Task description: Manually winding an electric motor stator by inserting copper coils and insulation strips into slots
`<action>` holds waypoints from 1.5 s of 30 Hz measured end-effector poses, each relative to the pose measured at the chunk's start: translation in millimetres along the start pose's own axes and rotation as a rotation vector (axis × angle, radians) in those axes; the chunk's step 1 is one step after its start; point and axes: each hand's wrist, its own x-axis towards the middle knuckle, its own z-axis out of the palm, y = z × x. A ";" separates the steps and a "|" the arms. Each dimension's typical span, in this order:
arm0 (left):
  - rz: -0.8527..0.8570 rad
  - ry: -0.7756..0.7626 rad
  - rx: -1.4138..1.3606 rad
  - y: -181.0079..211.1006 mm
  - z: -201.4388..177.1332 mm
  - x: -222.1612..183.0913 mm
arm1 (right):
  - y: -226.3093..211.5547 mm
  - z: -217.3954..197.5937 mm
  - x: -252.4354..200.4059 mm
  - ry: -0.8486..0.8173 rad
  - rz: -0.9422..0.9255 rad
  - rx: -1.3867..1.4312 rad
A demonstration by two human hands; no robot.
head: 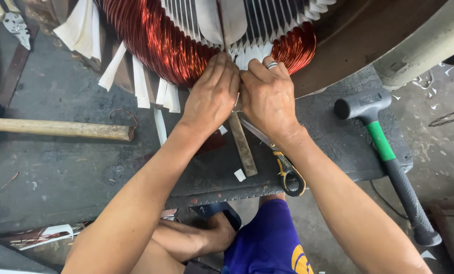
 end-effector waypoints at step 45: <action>0.005 0.002 0.053 1.2 -0.2 1.2 | -2.5 7.7 -10.7 0.033 0.067 0.071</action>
